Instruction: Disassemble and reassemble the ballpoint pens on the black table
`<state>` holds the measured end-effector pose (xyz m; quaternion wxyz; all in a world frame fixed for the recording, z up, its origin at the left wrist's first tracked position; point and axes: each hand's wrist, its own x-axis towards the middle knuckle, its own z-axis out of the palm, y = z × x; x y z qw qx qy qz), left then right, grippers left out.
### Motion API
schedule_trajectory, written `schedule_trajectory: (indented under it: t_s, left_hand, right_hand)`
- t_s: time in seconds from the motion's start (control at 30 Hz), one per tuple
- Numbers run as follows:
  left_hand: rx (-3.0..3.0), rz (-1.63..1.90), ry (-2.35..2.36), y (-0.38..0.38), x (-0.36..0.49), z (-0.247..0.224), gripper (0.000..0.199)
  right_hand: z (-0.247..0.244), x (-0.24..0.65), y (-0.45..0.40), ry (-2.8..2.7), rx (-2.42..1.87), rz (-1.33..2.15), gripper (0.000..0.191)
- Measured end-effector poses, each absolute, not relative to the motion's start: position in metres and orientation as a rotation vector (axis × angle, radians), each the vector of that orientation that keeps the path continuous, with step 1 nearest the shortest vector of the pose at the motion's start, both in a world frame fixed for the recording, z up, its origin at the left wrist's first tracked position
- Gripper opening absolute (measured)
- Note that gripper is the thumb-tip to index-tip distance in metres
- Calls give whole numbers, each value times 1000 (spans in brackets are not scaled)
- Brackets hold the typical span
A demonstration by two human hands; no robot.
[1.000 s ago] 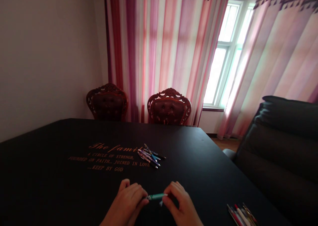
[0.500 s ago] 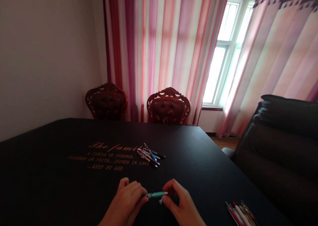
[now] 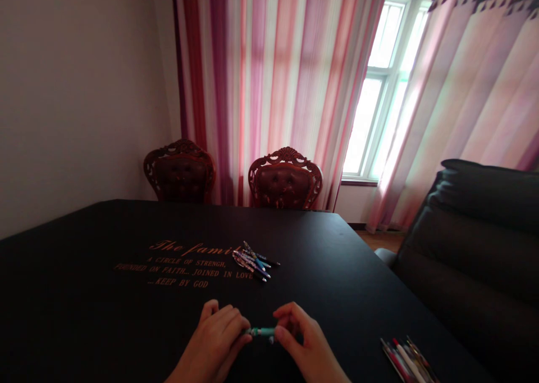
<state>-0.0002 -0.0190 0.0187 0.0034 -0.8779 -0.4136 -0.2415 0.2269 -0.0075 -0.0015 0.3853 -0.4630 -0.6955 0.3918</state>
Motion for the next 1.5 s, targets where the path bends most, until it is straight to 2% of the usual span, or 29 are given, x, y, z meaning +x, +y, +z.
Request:
schedule_trajectory:
  t_s: [0.2,0.43,0.67,0.9,1.13,1.37,1.5]
  left_hand:
    - [-2757,-768,-1304,-19,-1,17,8]
    - [-2739,-778,-1379,-16,-3,17,10]
    - [-2690,-783,-1579,-5,-14,10,6]
    - [-2702,-893,-1663,-10,-8,12,16]
    - [-2792,-763,-1515,-13,0,9,11]
    - [-2737,-671,-1544,-6,-9,2,8]
    - [-2746,-616,-1541,-6,-9,2,6]
  right_hand:
    - [0,225,-9,-1754,-1184,1038,16]
    - [4,238,0,-1699,-1175,906,2]
    - [1,261,14,-1453,-1122,1046,24]
    - [-2,258,13,-1459,-1113,1088,25]
    - [-11,241,6,-1558,-1085,1152,25]
    - [-2,263,14,-1483,-1191,856,21]
    - [-1,260,10,-1700,-1230,736,14]
